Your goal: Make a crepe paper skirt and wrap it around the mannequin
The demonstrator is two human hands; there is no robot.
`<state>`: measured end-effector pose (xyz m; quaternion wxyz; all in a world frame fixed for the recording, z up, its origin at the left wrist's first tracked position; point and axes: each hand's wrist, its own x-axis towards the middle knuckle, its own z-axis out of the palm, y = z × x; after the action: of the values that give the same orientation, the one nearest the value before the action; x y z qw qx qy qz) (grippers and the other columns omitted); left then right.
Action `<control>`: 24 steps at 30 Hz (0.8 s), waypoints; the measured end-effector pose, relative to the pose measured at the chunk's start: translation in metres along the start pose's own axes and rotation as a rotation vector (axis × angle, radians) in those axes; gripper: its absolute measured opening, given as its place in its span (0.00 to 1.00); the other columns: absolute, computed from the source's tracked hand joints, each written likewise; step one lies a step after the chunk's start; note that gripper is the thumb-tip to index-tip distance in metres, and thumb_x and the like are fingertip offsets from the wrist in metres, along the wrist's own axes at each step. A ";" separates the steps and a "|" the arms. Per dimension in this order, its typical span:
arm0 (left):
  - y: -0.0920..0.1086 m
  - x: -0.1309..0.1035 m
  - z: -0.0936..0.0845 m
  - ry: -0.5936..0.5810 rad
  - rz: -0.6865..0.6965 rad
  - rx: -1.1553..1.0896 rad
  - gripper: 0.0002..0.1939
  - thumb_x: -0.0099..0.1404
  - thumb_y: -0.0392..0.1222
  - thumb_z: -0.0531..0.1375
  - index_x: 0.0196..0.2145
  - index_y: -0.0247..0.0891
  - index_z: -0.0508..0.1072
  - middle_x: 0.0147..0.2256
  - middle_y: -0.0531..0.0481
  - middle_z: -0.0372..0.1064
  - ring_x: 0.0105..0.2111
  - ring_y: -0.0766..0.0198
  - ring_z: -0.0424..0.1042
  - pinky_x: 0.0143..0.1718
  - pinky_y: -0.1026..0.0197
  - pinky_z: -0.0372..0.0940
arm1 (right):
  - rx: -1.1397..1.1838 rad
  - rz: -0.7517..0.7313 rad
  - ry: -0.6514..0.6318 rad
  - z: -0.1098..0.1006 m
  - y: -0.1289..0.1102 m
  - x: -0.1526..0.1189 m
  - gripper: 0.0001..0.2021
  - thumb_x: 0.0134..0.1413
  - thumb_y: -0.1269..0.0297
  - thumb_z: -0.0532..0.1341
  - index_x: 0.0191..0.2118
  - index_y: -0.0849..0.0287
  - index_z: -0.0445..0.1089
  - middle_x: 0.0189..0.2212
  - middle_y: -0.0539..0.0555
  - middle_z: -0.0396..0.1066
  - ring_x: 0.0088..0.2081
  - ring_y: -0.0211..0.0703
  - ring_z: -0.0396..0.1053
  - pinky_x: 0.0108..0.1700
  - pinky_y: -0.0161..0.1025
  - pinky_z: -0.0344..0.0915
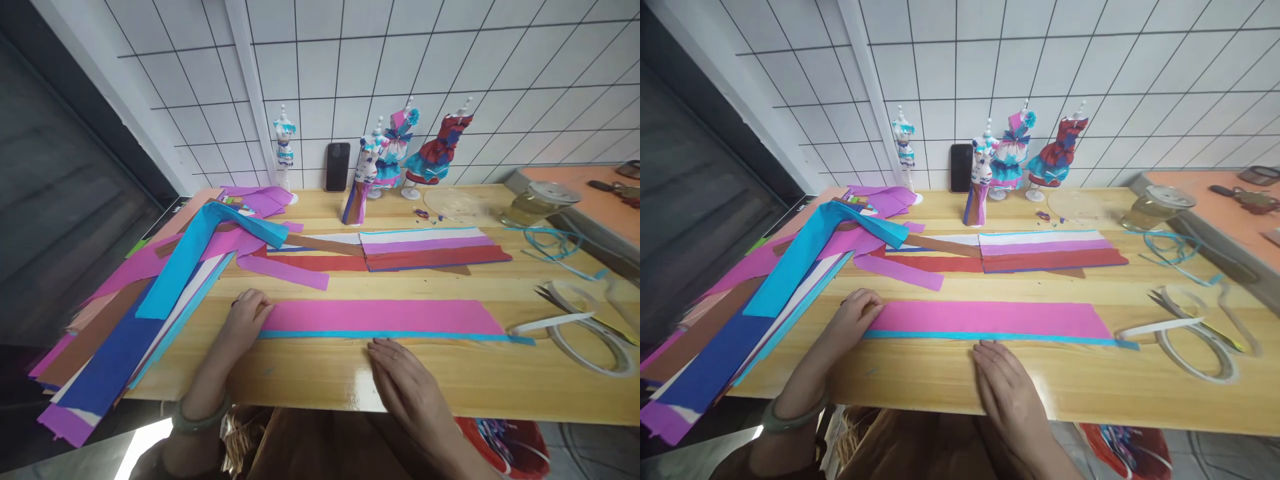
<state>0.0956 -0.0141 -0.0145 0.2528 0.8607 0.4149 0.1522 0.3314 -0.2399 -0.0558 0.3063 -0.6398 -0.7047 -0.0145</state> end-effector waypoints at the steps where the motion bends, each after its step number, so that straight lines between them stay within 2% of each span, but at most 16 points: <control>1: 0.002 -0.002 -0.002 -0.025 -0.017 -0.056 0.10 0.62 0.45 0.48 0.27 0.39 0.63 0.30 0.50 0.63 0.34 0.60 0.63 0.37 0.58 0.57 | 0.003 0.002 0.001 0.000 0.000 0.000 0.18 0.54 0.74 0.53 0.51 0.61 0.64 0.46 0.57 0.69 0.51 0.47 0.64 0.53 0.51 0.62; 5: 0.010 -0.011 -0.010 -0.109 -0.121 -0.207 0.12 0.62 0.49 0.45 0.30 0.40 0.62 0.25 0.55 0.60 0.27 0.63 0.61 0.29 0.61 0.57 | 0.009 0.003 -0.008 0.001 0.001 0.000 0.17 0.53 0.75 0.53 0.50 0.61 0.64 0.46 0.57 0.69 0.51 0.46 0.64 0.53 0.51 0.62; 10: 0.017 -0.016 -0.015 -0.175 -0.224 -0.169 0.17 0.56 0.52 0.53 0.39 0.39 0.63 0.30 0.52 0.64 0.31 0.60 0.64 0.32 0.60 0.58 | 0.010 0.006 -0.011 0.000 -0.001 0.001 0.18 0.53 0.75 0.54 0.51 0.61 0.63 0.46 0.57 0.69 0.51 0.46 0.63 0.53 0.51 0.62; 13: 0.015 -0.013 -0.017 -0.268 -0.178 -0.033 0.12 0.53 0.50 0.55 0.30 0.39 0.66 0.28 0.51 0.66 0.30 0.59 0.64 0.30 0.60 0.56 | 0.015 0.007 -0.008 -0.001 -0.002 0.002 0.17 0.54 0.75 0.53 0.51 0.61 0.63 0.45 0.57 0.69 0.50 0.47 0.64 0.53 0.51 0.63; 16: 0.011 -0.008 -0.017 -0.358 -0.124 0.061 0.10 0.54 0.48 0.54 0.22 0.38 0.63 0.25 0.52 0.64 0.28 0.61 0.63 0.28 0.62 0.53 | 0.015 0.002 -0.006 -0.001 -0.002 0.002 0.18 0.54 0.75 0.53 0.51 0.61 0.63 0.45 0.58 0.69 0.50 0.46 0.64 0.53 0.51 0.63; 20: 0.007 -0.005 -0.019 -0.366 -0.080 0.067 0.10 0.55 0.46 0.53 0.21 0.39 0.61 0.24 0.53 0.63 0.27 0.62 0.61 0.28 0.62 0.52 | 0.003 -0.013 0.022 -0.001 -0.002 0.002 0.18 0.53 0.76 0.54 0.51 0.61 0.63 0.45 0.57 0.69 0.50 0.46 0.64 0.53 0.51 0.63; 24: 0.007 -0.008 -0.023 -0.370 -0.074 -0.015 0.10 0.57 0.47 0.52 0.24 0.39 0.63 0.27 0.52 0.65 0.28 0.61 0.63 0.29 0.62 0.53 | 0.006 -0.014 0.012 -0.002 -0.004 0.004 0.19 0.52 0.77 0.54 0.51 0.62 0.62 0.45 0.58 0.69 0.50 0.45 0.63 0.53 0.50 0.63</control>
<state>0.0844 -0.0176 0.0078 0.3365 0.8562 0.3917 -0.0148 0.3289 -0.2378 -0.0508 0.3124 -0.6338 -0.7073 -0.0186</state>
